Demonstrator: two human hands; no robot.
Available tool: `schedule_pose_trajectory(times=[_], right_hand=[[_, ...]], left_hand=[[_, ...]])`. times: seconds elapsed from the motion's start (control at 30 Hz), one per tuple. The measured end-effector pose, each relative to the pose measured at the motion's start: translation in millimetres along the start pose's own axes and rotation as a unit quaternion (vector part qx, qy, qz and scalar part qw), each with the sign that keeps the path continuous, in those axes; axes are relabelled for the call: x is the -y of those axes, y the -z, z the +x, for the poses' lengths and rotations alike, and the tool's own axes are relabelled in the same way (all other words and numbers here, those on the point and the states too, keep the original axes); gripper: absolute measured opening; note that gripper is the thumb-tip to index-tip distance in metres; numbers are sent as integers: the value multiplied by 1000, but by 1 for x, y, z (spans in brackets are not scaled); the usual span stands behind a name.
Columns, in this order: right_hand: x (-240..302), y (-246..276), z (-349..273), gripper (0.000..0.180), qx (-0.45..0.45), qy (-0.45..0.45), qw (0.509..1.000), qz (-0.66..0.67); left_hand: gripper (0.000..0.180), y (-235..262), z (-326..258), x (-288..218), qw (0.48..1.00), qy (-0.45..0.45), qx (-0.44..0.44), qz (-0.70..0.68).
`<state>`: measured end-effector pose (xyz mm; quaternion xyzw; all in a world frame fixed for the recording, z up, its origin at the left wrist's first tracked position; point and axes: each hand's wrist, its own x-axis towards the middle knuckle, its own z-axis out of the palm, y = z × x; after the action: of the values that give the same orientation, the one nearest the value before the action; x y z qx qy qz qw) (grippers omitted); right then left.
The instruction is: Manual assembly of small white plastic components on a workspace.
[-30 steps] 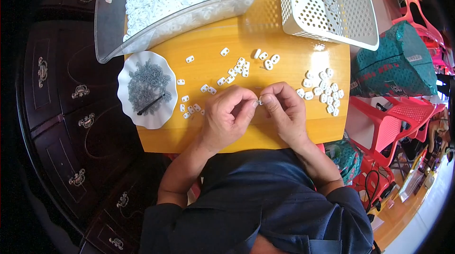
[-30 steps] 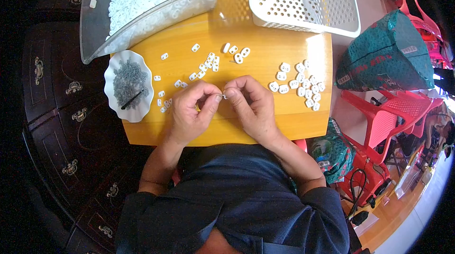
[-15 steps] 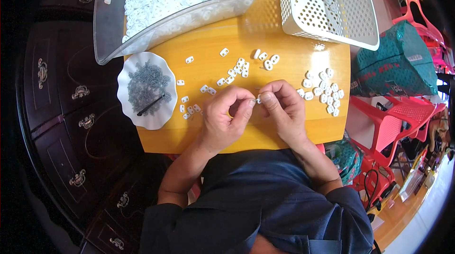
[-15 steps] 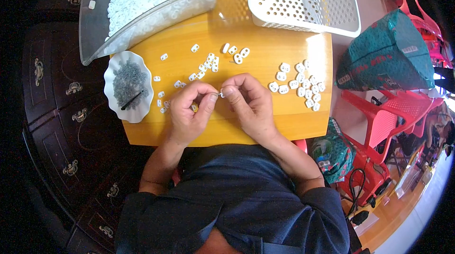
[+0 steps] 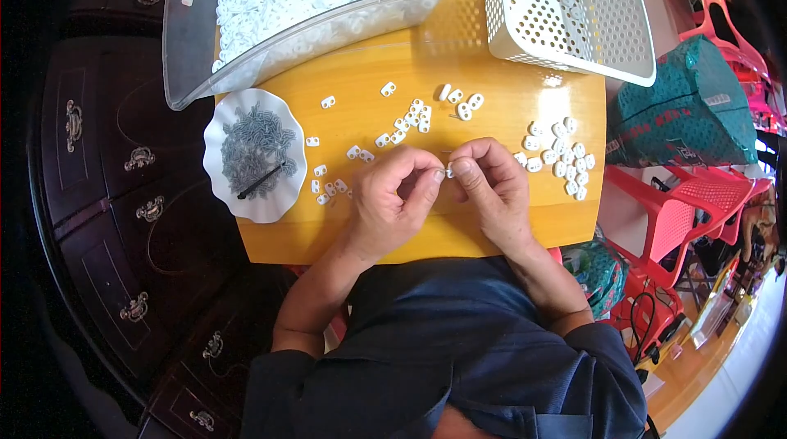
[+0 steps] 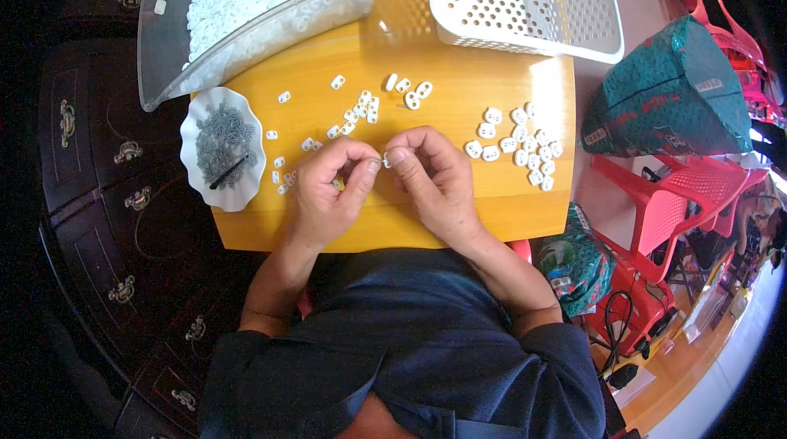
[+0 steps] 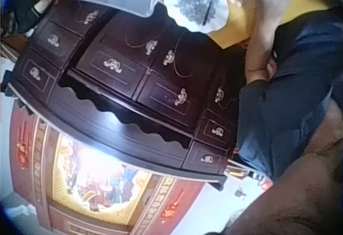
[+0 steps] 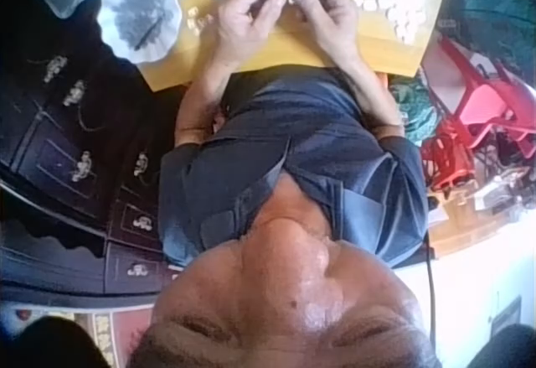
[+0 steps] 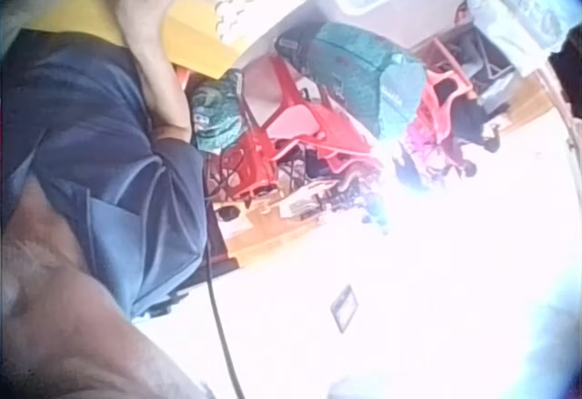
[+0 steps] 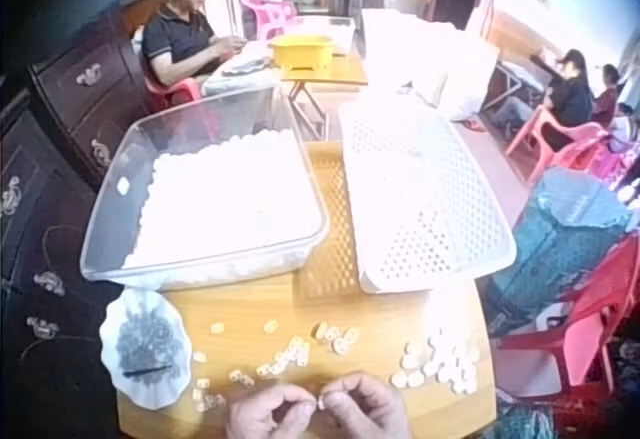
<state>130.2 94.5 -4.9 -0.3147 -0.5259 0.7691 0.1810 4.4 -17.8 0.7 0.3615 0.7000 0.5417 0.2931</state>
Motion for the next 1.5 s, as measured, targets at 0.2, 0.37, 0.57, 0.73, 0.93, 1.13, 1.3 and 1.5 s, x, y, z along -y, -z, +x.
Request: schedule_pose_trajectory(times=[0.2, 0.37, 0.57, 0.73, 0.93, 1.13, 1.3, 1.5], right_hand=[[-1, 1, 1, 9, 4, 2, 1000, -4], [-1, 1, 1, 9, 3, 17, 998, -56], [-8, 0, 6, 8, -35, 107, 977, -183], [-13, -2, 6, 8, -39, 93, 984, -147], [-10, -3, 7, 8, -36, 52, 996, -67], [-5, 2, 4, 11, -14, 37, 996, -76], [-7, 4, 3, 10, -8, 43, 995, -86], [-8, 5, 5, 8, -12, 43, 996, -82]], left_hand=[[2, 0, 1, 0, 1000, -9, 1, 4], [2, 0, 2, 1, 999, -35, -8, 19], [8, -2, 5, -2, 998, -35, -21, 50], [4, -2, 5, 0, 995, -55, -23, 78], [6, -4, 7, 3, 999, -23, -32, 30], [6, 1, 10, 3, 999, -10, -29, 32], [6, 2, 11, 1, 999, -29, -20, 34], [7, 3, 11, 3, 998, -39, -10, 54]])
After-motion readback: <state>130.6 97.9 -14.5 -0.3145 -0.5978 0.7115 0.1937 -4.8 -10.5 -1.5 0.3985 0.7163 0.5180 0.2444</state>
